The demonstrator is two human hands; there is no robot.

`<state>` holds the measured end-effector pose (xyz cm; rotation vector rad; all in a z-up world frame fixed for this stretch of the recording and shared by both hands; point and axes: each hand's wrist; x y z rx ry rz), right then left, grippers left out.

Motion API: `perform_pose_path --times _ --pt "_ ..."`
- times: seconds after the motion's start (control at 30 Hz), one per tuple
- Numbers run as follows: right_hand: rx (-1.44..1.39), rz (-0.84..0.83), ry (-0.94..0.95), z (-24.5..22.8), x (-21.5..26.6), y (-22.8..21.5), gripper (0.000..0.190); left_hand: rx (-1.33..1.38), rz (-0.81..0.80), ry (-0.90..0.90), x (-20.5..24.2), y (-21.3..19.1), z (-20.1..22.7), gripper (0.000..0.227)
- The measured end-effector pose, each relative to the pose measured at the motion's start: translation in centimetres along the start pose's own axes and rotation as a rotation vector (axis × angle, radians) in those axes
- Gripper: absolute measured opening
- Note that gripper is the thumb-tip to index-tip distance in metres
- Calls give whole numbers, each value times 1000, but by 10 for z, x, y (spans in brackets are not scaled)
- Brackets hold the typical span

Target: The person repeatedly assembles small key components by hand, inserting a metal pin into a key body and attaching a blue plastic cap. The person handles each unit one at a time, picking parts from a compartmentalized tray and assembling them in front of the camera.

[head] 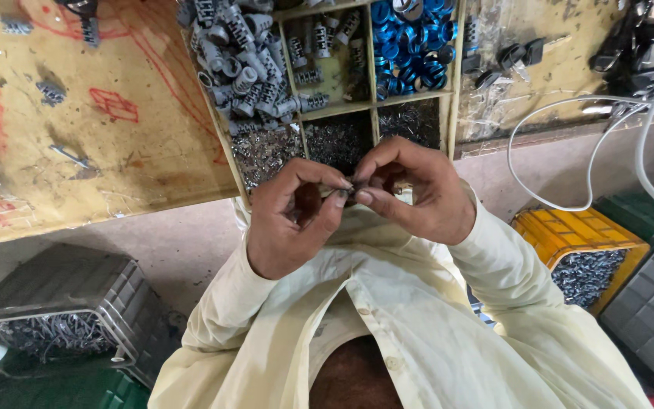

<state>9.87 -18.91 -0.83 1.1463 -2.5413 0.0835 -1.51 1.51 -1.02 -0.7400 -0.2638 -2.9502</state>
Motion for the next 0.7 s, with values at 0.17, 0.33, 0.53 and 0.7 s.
perform_pose_path --times 0.17,0.33,0.53,0.7 --pt "1063 151 -383 -27 -14 -1 24 -250 198 220 -4 -1 5 16" --pt "1236 -2 -542 -31 -36 23 22 -172 161 185 4 -11 9 17" --pt "844 0 -344 -23 -21 1 17 -196 254 115 4 -12 12 13" --pt "406 53 -13 -4 -6 -4 12 -294 226 149 -10 0 11 15"
Point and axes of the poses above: each hand's wrist, its own x-axis away from the middle knuckle, its own y-axis out of the palm, z = x × y, and after that the axes turned 6 degrees about -y, right-handed
